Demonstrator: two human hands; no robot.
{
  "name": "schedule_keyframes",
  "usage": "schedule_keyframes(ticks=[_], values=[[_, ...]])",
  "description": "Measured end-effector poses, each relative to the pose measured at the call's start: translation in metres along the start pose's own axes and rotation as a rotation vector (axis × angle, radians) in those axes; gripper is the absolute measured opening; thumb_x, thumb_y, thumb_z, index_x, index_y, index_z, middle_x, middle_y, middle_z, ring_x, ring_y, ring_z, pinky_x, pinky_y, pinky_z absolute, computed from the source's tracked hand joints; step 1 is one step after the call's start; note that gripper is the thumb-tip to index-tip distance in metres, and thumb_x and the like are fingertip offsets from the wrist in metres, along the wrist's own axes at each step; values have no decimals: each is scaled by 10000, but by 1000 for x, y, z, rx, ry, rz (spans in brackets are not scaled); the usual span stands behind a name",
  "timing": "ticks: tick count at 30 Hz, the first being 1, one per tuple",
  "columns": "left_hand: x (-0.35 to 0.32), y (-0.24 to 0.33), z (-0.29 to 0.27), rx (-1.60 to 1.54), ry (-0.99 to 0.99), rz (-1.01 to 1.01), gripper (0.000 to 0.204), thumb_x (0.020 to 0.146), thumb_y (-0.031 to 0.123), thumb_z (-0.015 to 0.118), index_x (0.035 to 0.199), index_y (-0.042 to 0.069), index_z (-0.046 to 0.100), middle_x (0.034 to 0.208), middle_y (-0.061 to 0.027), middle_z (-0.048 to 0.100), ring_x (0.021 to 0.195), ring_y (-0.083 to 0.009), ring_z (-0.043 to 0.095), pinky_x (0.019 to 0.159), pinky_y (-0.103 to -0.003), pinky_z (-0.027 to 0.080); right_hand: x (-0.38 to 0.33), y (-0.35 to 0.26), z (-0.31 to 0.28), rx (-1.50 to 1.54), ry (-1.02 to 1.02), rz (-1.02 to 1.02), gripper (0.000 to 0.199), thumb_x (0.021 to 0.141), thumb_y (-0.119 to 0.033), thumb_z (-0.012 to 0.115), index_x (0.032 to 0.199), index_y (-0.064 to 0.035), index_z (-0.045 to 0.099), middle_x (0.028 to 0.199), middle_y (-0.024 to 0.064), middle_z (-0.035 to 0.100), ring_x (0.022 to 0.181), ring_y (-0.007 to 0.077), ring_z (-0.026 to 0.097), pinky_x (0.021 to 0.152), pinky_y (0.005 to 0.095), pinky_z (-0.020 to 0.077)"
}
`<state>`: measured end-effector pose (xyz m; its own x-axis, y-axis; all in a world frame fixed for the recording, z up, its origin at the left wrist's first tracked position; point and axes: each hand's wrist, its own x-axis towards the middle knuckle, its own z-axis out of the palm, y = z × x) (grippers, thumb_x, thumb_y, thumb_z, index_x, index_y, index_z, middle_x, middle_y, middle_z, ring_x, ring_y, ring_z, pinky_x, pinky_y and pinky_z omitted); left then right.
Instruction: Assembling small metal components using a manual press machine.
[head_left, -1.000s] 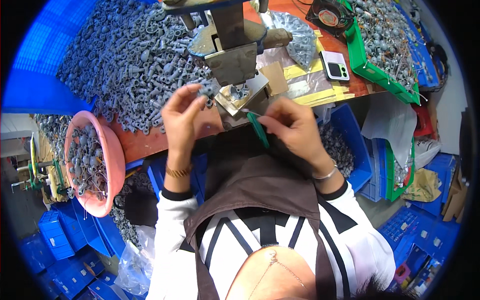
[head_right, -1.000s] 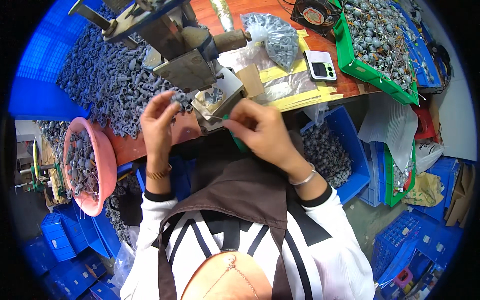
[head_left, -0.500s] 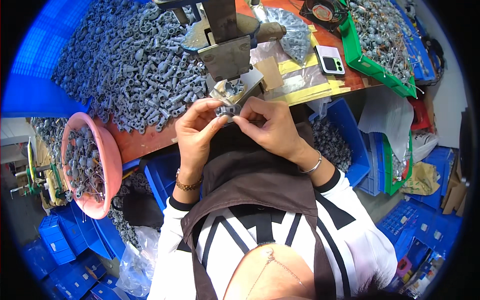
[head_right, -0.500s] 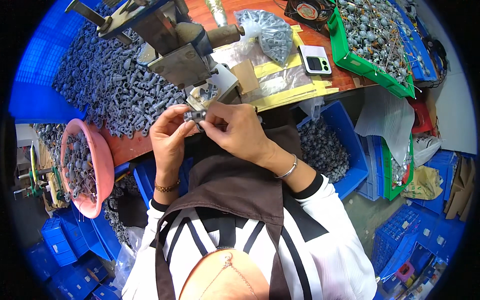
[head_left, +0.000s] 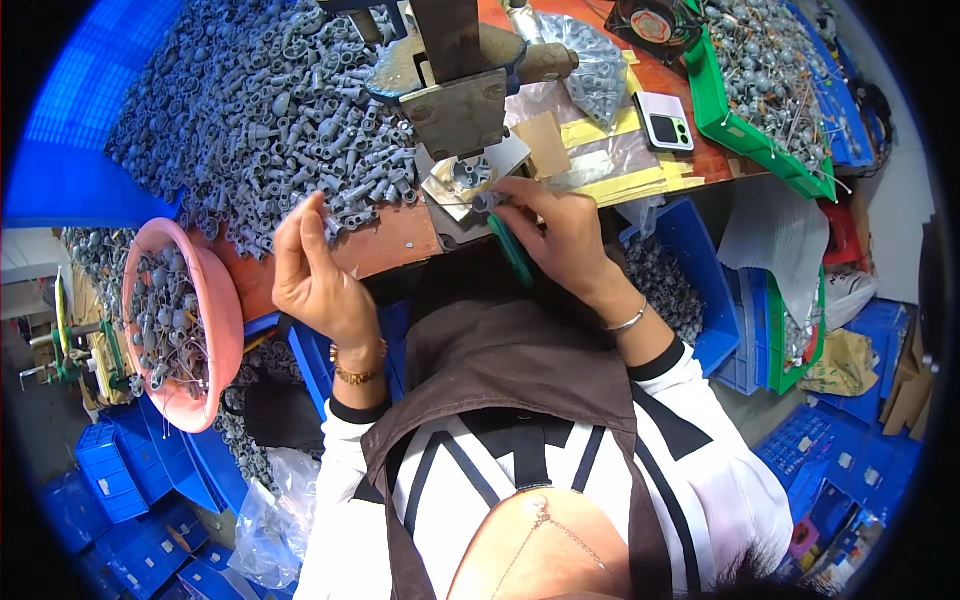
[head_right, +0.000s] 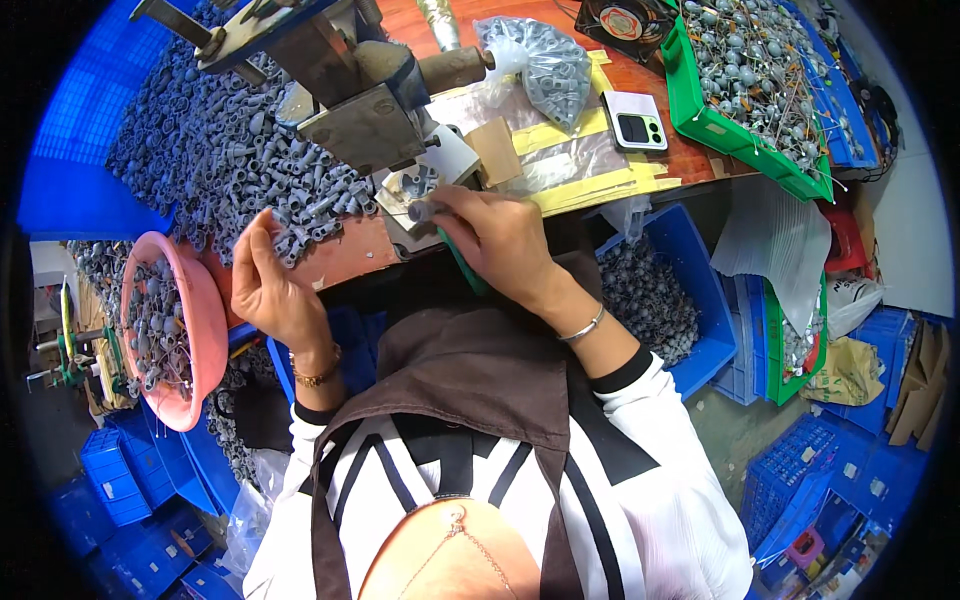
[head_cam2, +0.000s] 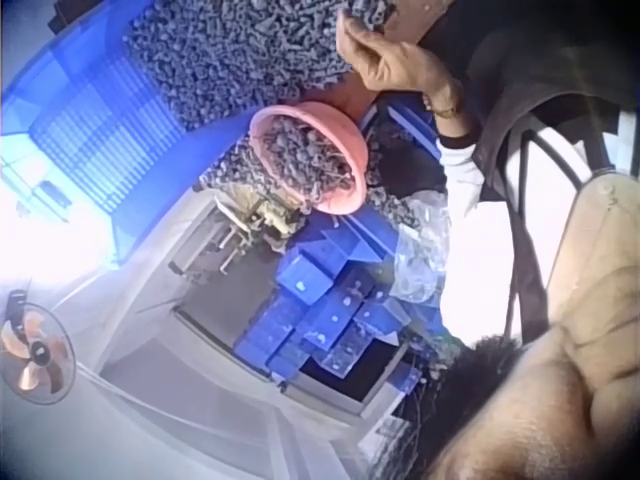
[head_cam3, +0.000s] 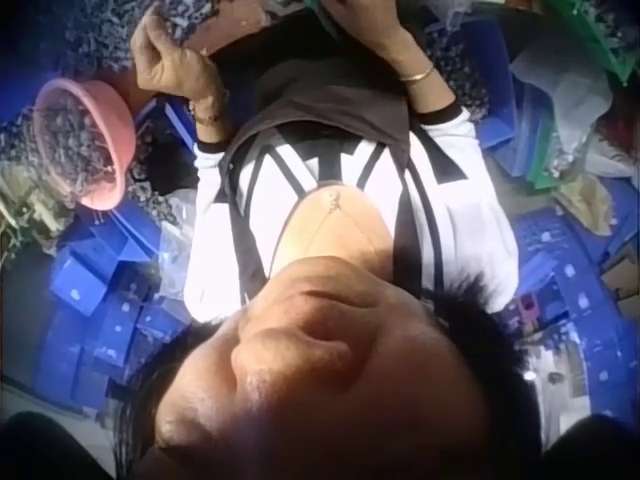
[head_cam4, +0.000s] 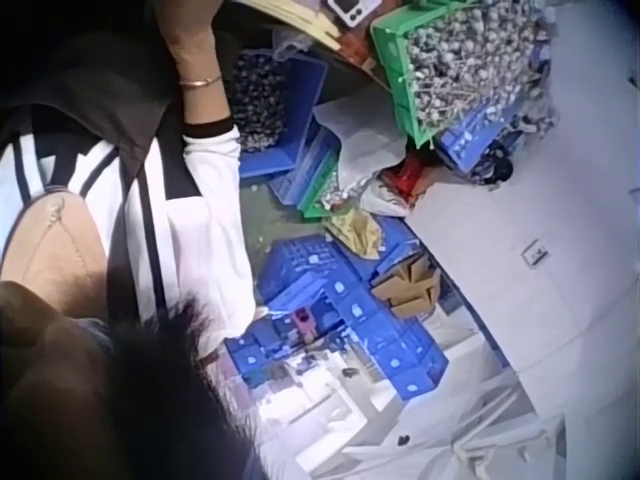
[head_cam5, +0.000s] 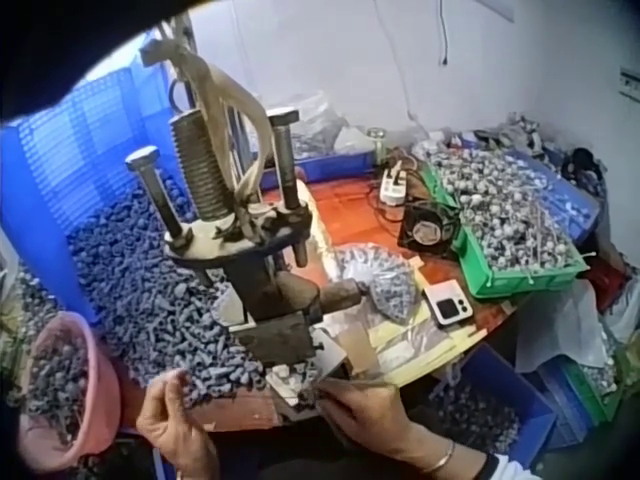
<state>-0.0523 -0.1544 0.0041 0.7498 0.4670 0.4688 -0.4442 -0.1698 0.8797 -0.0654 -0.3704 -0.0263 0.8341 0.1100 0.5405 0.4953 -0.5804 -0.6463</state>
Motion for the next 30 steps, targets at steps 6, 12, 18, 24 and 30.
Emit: schedule_keyframes(ticks=[6, 12, 18, 24, 30], values=[[-19, 21, 14, 825, -569, 596, 379, 776, 89, 703, 1144, 50, 617, 1130, -104, 602, 1160, -291, 492, 1013, -476, 331, 6, 4, 10, -112, -32, -204, 250, 760, -62, 697, 1000, -44, 630, 773, 117, 661, 665, 261, 651, 576, 340, 504], [-27, -19, 28, 79, -609, -274, 204, 782, 34, 715, 972, -17, 662, 723, -39, 647, 566, -61, 482, 519, -220, 378, 11, 2, 18, -109, 25, -221, 229, 753, -79, 702, 968, -65, 625, 701, 85, 631, 601, 255, 611, 537, 348, 470], [-26, -29, 46, 360, -534, -20, 179, 744, 45, 717, 908, 5, 657, 766, -70, 600, 587, -125, 502, 523, -244, 388, 12, 0, 29, -211, 51, -33, 125, 755, -104, 698, 788, -72, 582, 633, 62, 597, 556, 252, 580, 516, 368, 437], [-17, -21, 45, 364, -611, -63, 195, 752, -3, 705, 941, 12, 659, 759, -6, 555, 578, -43, 391, 514, -203, 334, 13, -8, 15, -79, -128, 207, 142, 761, -130, 705, 758, -57, 583, 646, 74, 620, 595, 233, 617, 549, 331, 463], [-6, -18, 42, 404, -738, 88, 187, 708, -1, 710, 887, 49, 688, 689, -68, 522, 542, -155, 488, 513, -289, 392, 74, 35, -39, 333, 89, 252, 154, 853, -166, 658, 872, -13, 648, 730, 26, 639, 666, 61, 577, 590, 232, 469]])
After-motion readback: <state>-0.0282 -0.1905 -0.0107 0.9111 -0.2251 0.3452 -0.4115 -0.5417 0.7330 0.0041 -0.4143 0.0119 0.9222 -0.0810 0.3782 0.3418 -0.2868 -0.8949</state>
